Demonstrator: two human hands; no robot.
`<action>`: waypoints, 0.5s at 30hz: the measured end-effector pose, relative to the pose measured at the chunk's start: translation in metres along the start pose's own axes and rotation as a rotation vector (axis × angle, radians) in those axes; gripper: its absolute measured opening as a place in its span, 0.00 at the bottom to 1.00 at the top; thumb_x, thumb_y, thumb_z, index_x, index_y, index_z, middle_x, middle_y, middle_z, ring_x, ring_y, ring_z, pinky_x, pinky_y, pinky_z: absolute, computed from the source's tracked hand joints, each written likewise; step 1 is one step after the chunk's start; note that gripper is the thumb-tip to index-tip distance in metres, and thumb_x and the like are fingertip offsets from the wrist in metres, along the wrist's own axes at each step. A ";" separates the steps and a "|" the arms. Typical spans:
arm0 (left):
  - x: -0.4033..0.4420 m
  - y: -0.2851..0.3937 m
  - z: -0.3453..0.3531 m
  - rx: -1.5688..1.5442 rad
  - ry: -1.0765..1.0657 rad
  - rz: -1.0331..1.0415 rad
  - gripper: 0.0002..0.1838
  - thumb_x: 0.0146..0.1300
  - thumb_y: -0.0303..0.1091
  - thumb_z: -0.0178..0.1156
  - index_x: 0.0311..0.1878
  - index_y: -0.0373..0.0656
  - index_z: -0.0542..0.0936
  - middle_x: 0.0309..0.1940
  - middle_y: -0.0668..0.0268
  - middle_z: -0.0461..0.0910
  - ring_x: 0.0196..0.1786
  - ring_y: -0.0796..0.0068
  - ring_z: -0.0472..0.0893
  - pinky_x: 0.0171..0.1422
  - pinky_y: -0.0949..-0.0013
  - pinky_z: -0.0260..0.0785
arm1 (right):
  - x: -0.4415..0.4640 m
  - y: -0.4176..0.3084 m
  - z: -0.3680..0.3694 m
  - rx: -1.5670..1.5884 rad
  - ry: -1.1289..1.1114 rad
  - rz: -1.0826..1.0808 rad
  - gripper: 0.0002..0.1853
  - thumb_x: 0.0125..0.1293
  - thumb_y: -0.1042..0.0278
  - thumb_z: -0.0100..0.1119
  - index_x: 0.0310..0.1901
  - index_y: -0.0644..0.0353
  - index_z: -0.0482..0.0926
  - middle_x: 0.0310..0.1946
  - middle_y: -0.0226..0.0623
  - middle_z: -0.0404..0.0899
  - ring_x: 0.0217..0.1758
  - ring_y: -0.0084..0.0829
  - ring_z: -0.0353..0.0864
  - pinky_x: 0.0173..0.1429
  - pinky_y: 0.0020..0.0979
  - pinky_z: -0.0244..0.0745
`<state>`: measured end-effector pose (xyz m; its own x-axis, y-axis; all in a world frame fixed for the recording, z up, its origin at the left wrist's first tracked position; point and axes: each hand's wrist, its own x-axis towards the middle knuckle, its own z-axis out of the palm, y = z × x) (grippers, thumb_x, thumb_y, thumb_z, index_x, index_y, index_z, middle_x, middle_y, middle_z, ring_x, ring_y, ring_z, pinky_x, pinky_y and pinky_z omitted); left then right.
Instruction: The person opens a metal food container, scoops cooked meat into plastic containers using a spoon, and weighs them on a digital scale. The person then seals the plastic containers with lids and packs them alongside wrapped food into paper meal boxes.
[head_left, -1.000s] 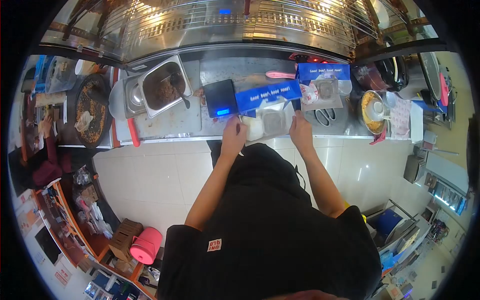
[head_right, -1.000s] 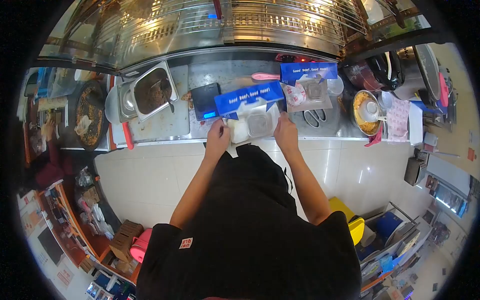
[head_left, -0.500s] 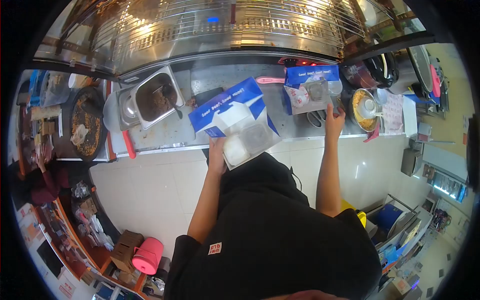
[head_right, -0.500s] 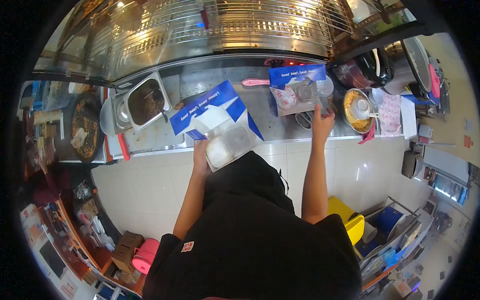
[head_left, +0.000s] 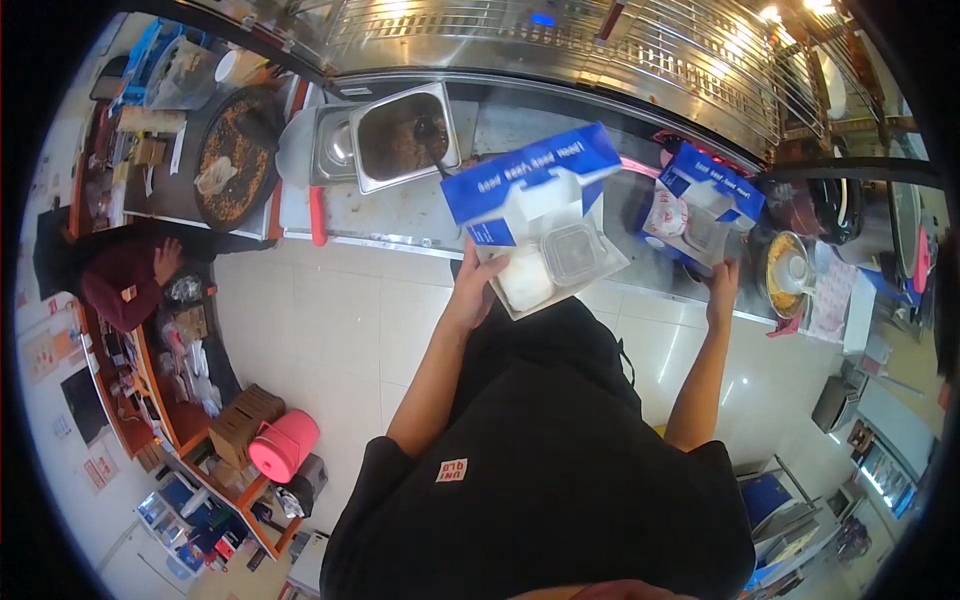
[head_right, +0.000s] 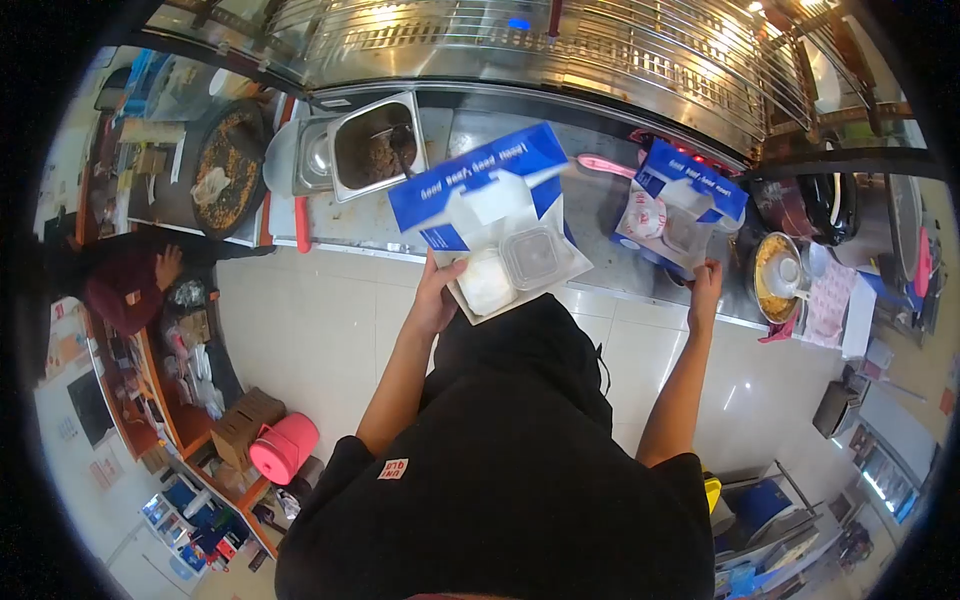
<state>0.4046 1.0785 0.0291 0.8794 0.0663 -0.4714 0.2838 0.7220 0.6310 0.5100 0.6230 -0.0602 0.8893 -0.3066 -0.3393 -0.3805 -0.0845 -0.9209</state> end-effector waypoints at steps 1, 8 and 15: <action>-0.001 0.000 -0.007 0.002 -0.013 -0.024 0.35 0.64 0.26 0.59 0.73 0.45 0.58 0.65 0.62 0.69 0.68 0.64 0.69 0.75 0.59 0.57 | -0.003 -0.003 0.002 0.081 -0.017 0.030 0.16 0.69 0.65 0.51 0.56 0.59 0.70 0.42 0.35 0.75 0.40 0.27 0.78 0.44 0.33 0.80; -0.010 0.018 -0.003 -0.065 0.033 0.018 0.36 0.66 0.32 0.60 0.74 0.44 0.56 0.62 0.61 0.72 0.68 0.65 0.69 0.74 0.57 0.59 | -0.023 -0.014 0.002 0.343 -0.118 0.013 0.30 0.66 0.68 0.46 0.71 0.57 0.61 0.63 0.41 0.72 0.53 0.36 0.81 0.46 0.37 0.81; -0.018 0.041 -0.014 -0.135 0.063 0.141 0.30 0.71 0.43 0.55 0.71 0.42 0.62 0.64 0.57 0.73 0.64 0.60 0.77 0.69 0.55 0.69 | -0.042 -0.022 0.001 0.287 -0.186 -0.097 0.34 0.66 0.62 0.50 0.74 0.56 0.57 0.68 0.42 0.67 0.63 0.39 0.76 0.56 0.39 0.77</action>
<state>0.3950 1.1166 0.0552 0.8798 0.2134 -0.4247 0.1018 0.7883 0.6069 0.4810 0.6386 -0.0261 0.9589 -0.1301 -0.2523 -0.2286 0.1732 -0.9580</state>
